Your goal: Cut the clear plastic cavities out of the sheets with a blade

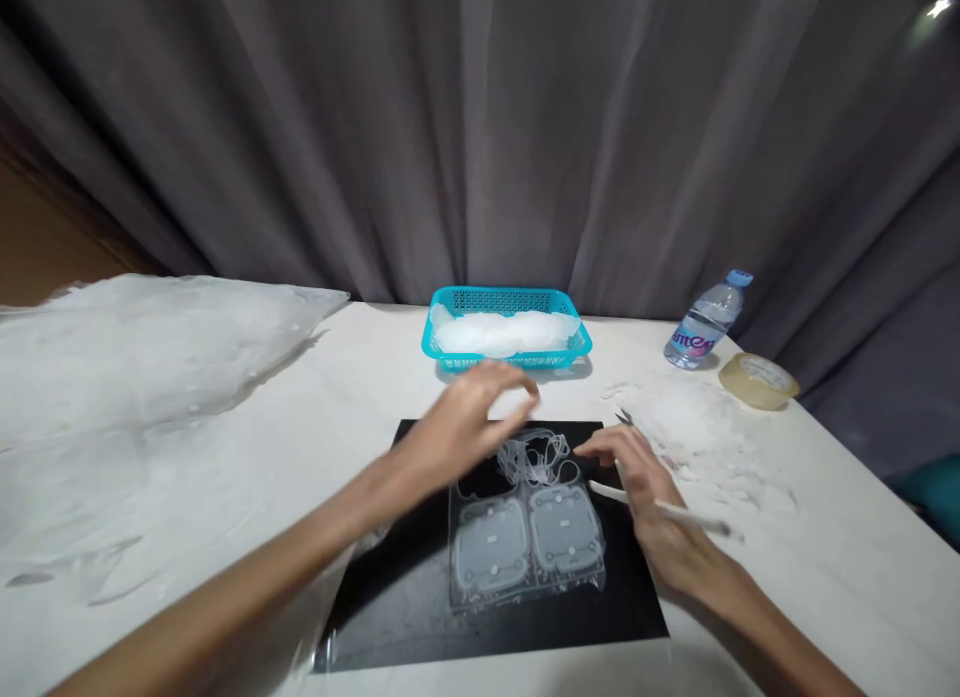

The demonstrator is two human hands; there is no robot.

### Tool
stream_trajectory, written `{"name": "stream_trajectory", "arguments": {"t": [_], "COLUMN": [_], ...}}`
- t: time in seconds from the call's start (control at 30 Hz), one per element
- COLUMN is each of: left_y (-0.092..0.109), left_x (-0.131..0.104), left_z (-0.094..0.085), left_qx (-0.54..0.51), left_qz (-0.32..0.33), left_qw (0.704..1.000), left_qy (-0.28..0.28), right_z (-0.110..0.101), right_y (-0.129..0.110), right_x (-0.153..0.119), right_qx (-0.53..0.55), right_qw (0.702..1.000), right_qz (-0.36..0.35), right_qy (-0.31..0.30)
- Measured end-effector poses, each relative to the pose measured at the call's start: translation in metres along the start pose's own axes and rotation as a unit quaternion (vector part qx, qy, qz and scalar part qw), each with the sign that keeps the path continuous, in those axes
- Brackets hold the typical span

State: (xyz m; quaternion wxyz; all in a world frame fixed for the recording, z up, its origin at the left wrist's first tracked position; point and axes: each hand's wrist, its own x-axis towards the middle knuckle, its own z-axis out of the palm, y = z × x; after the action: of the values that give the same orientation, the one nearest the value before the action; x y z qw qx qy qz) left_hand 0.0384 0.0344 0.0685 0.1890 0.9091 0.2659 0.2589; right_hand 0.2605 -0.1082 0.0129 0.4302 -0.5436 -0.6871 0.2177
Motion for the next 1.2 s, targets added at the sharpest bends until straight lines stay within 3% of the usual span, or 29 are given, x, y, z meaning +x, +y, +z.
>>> {"name": "stream_trajectory", "arguments": {"t": [0.1,0.2,0.37,0.57,0.7,0.87,1.0,1.2], "left_y": [0.031,0.035,0.007,-0.010,-0.006,0.023,0.043,0.047], "left_x": [-0.052,-0.081,-0.074,-0.065,-0.065,-0.075,-0.095,-0.111], "left_z": [0.036,0.056,0.052,0.042,0.045,0.052,0.060,0.061], "left_qx": [-0.025,-0.009,0.006,0.011,0.036,0.059,0.122,0.185], "left_qz": [-0.028,-0.013,-0.005,0.004,0.022,0.098,0.139,0.183], "left_qw": [0.994,0.986,0.978,0.974,0.981,0.988,0.982,0.965], "left_qy": [-0.100,-0.166,-0.207,-0.224,-0.188,-0.107,-0.040,0.024], "right_z": [-0.016,-0.023,-0.020,-0.018,-0.018,-0.017,-0.016,-0.014], "right_y": [-0.006,-0.012,-0.011,-0.007,-0.007,-0.004,-0.003,-0.003], "right_x": [0.000,-0.001,-0.002,-0.004,-0.003,-0.004,-0.006,-0.007], "right_qx": [0.127,0.151,0.115,0.095,0.111,0.114,0.087,0.088], "right_qw": [0.984,0.965,0.959,0.963,0.960,0.965,0.968,0.965], "right_qz": [0.068,0.101,0.079,0.049,0.038,0.002,0.014,0.010], "right_qy": [-0.106,-0.188,-0.247,-0.246,-0.253,-0.235,-0.234,-0.247]}}
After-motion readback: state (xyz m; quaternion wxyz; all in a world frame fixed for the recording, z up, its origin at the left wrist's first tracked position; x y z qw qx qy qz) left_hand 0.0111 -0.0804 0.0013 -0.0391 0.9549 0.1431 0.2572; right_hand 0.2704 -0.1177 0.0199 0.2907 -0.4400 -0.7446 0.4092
